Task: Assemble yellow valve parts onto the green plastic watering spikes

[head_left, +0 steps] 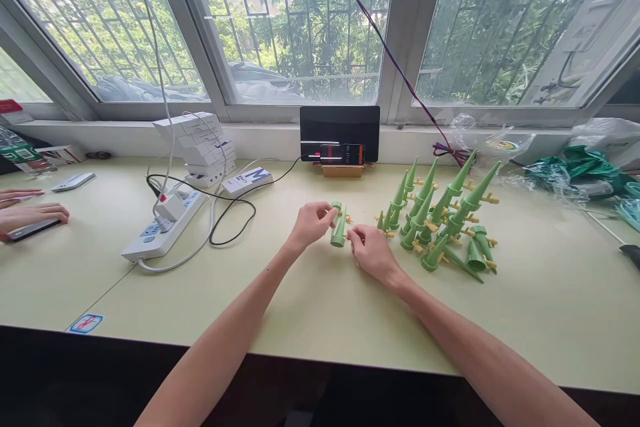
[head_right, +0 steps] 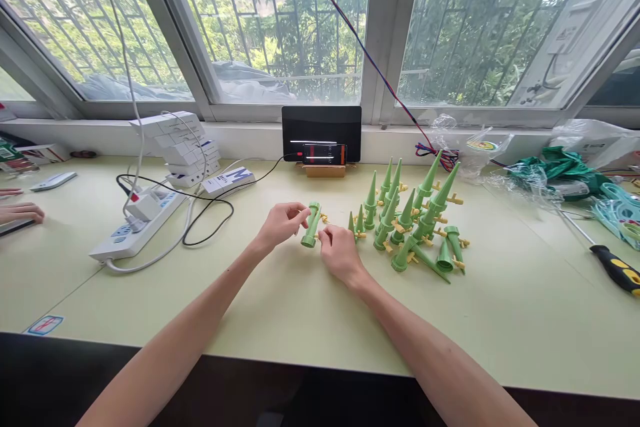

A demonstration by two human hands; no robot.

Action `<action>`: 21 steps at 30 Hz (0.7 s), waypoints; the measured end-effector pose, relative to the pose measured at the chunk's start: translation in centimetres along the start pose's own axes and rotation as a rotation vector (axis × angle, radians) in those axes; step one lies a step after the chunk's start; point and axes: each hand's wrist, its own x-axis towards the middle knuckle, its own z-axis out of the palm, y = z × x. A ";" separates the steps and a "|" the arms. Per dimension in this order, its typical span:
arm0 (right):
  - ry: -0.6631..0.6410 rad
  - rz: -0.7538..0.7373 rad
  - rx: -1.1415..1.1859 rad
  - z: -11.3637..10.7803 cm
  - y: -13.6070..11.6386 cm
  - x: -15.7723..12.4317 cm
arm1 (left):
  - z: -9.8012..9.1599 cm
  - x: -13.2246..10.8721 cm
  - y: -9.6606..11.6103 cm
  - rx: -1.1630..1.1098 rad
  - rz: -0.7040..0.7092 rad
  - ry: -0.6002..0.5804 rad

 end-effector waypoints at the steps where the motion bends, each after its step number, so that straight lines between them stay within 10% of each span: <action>1: -0.008 -0.011 -0.045 0.1 0.1 0.1 | 0.0 0.1 -0.1 0.028 0.015 0.025; 21: -0.081 -0.014 -0.312 -0.4 0.2 -0.1 | 0.5 0.2 -1.0 0.264 0.065 0.057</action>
